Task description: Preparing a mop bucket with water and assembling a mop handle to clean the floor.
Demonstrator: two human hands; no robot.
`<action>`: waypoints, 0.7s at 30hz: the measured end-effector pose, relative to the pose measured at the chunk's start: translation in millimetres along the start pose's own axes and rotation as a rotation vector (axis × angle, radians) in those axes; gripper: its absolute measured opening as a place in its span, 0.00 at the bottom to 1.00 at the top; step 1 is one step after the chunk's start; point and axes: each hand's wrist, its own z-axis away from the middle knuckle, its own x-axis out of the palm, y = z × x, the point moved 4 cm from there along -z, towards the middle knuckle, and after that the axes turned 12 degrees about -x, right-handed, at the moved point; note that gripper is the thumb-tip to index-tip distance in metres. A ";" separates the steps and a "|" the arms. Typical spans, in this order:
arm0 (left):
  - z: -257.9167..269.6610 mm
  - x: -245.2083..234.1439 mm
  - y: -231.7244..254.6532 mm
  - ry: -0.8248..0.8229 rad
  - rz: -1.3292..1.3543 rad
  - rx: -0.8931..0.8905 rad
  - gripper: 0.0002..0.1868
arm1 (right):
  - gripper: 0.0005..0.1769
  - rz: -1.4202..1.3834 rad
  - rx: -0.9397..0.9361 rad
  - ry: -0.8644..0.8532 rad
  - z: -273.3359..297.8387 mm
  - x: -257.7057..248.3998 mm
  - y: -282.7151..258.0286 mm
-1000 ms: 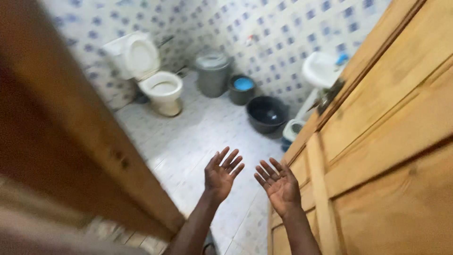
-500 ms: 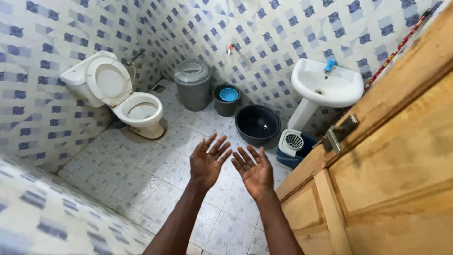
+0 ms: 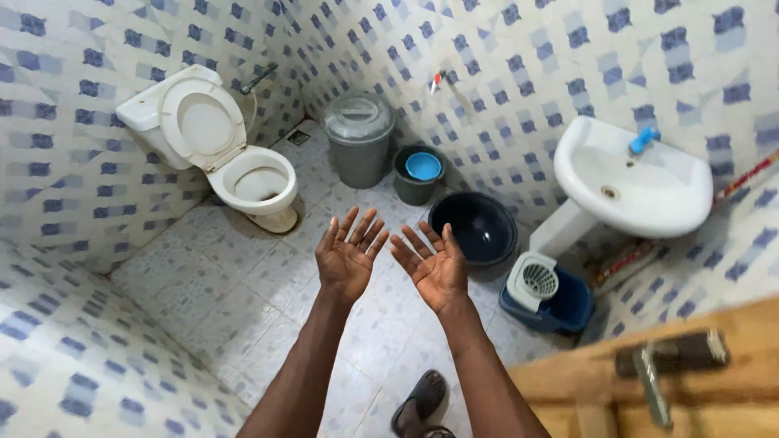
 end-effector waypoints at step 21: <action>-321.9 30.7 -59.8 -0.054 0.089 -0.274 0.33 | 0.33 -0.026 -0.242 0.221 -249.4 -54.2 -112.6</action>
